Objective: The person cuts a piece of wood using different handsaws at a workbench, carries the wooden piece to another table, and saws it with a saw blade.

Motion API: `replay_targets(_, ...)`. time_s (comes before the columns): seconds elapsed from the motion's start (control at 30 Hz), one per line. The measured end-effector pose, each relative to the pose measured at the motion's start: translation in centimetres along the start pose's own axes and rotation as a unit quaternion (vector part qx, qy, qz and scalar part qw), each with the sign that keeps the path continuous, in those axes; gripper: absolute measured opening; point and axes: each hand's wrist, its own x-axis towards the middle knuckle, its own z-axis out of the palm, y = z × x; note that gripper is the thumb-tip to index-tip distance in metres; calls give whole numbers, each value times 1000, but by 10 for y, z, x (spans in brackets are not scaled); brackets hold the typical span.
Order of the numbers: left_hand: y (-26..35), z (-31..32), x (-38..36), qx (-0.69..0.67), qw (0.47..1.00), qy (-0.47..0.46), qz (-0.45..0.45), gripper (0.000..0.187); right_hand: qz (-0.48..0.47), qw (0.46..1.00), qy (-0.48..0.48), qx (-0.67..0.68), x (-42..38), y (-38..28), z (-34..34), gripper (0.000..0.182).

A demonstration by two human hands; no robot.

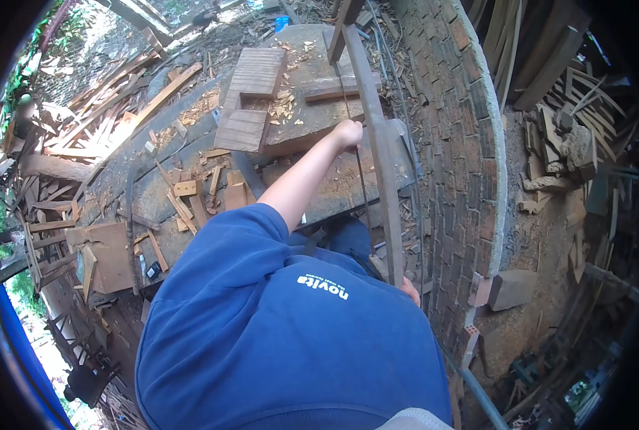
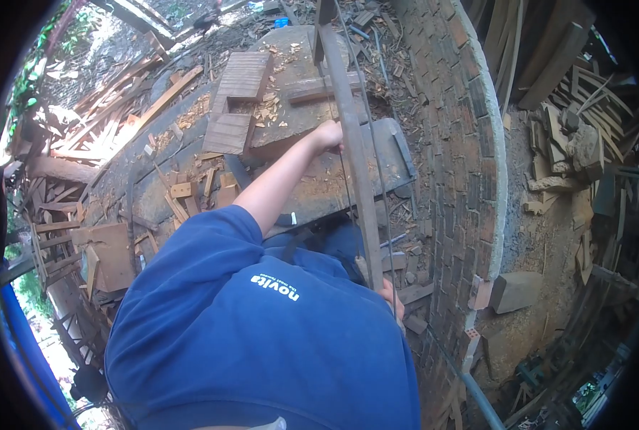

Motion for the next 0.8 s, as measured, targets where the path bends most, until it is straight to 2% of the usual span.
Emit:
replay_targets(0.03, 5, -4, -8, -1, 1000, 2, 0, 46, -110, 993, -15, -38, 4, -17, 10, 17)
replay_targets(0.07, 11, -8, -16, 200, 977, 45, 61, 47, -219, 972, -28, -74, 7, -25, 14, 19)
replay_targets(0.1, 18, -13, -24, 393, 908, 85, 120, 48, -220, 972, -29, -73, 9, -24, 14, 19)
replay_targets(0.17, 38, -24, -45, 361, 900, 210, 123, 47, -227, 971, -18, -78, 9, -22, 11, 20)
replay_targets(0.2, 41, -26, -46, 365, 851, 334, 178, 43, -226, 971, -16, -77, 15, -23, 2, 20)
replay_targets(0.23, 44, -36, -38, 366, 815, 389, 226, 41, 36, 984, -61, 162, 25, -25, -15, 26)
replay_targets(0.27, 49, -46, -29, 367, 815, 387, 227, 41, 162, 941, -95, 280, 25, -16, -15, 29)
replay_targets(0.3, 50, -57, -15, 377, 786, 417, 257, 40, 292, 871, -96, 383, 26, -8, -16, 32)
replay_targets(0.33, 50, -66, -1, 385, 756, 446, 286, 39, 107, 968, -3, 227, 16, 8, 5, 38)
replay_targets(0.37, 49, -74, 13, 385, 757, 445, 286, 39, 8, 989, 36, 144, 13, 17, 11, 41)
replay_targets(0.4, 46, -80, 28, 390, 746, 456, 287, 37, -83, 991, 92, 52, 11, 18, 22, 44)
replay_targets(0.47, 41, -83, 40, 396, 738, 465, 286, 36, -214, 974, 25, -67, 19, -37, 40, 47)
replay_targets(0.57, 40, -82, 45, 407, 725, 475, 288, 33, -183, 977, 47, -104, 20, -78, 58, 42)
replay_targets(0.63, 39, -78, 45, 426, 655, 508, 362, 31, -197, 973, 35, -115, 22, -82, 53, 39)
replay_targets(0.7, 37, -77, 48, 419, 669, 503, 351, 31, -243, 961, 36, -129, 31, -80, 51, 33)
replay_targets(0.73, 38, -78, 47, 414, 674, 504, 346, 30, -238, 962, 38, -131, 39, -79, 52, 33)
replay_targets(0.8, 39, -79, 50, 423, 681, 495, 336, 30, -307, 938, 55, -155, 49, -78, 51, 39)
